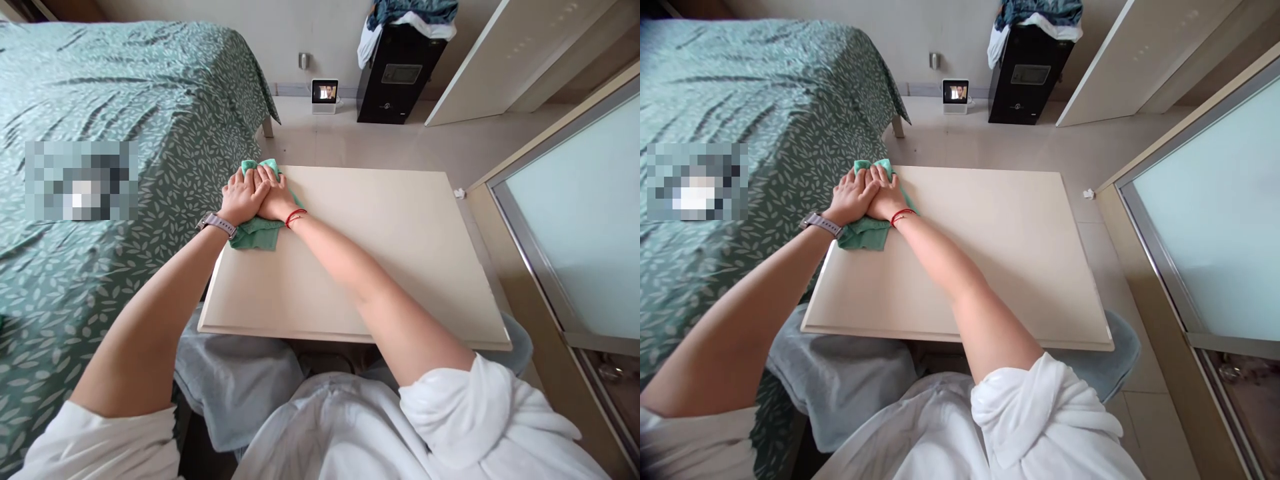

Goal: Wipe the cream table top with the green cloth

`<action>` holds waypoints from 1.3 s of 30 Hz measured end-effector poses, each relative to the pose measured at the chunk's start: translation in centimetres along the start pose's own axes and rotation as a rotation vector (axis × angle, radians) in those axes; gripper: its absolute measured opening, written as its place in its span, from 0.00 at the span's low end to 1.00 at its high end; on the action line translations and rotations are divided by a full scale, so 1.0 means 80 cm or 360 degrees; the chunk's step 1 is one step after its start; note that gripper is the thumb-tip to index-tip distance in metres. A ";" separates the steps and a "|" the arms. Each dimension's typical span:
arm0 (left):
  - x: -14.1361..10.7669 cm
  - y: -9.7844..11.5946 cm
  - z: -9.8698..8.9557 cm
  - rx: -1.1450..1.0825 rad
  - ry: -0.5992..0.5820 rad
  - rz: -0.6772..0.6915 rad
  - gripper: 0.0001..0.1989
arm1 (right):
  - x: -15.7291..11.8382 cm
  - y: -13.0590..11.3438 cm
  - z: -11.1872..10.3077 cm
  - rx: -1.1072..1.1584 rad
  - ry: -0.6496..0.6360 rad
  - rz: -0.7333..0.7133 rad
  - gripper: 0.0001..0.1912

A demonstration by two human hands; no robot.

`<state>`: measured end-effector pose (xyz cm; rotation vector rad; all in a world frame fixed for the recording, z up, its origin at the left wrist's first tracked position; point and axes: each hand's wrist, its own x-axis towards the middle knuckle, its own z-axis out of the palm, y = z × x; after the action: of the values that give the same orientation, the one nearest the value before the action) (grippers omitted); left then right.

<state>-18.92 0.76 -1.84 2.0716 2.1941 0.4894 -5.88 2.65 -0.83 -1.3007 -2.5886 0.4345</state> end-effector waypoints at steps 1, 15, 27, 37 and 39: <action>0.010 -0.004 0.003 -0.0008 -0.0011 0.0008 0.37 | 0.005 0.002 0.000 0.0000 0.0004 0.0013 0.37; 0.031 -0.012 0.004 -0.0076 0.0001 0.0094 0.37 | 0.018 0.002 -0.010 -0.0036 0.0013 0.0104 0.38; -0.108 0.054 -0.030 0.0168 -0.0203 -0.0057 0.43 | -0.081 -0.023 -0.001 -0.0080 -0.0105 -0.0039 0.39; -0.260 0.101 -0.023 -0.0154 -0.0150 -0.0134 0.41 | -0.242 -0.028 0.004 -0.0097 -0.0098 -0.0297 0.43; -0.274 0.100 -0.024 -0.0240 -0.0134 -0.0087 0.39 | -0.267 -0.026 0.002 -0.0093 -0.0064 -0.0315 0.43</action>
<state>-10.06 -20.91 -1.18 1.9152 2.0911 0.5346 5.03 -15.82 -1.46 -1.0486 -2.7480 0.3553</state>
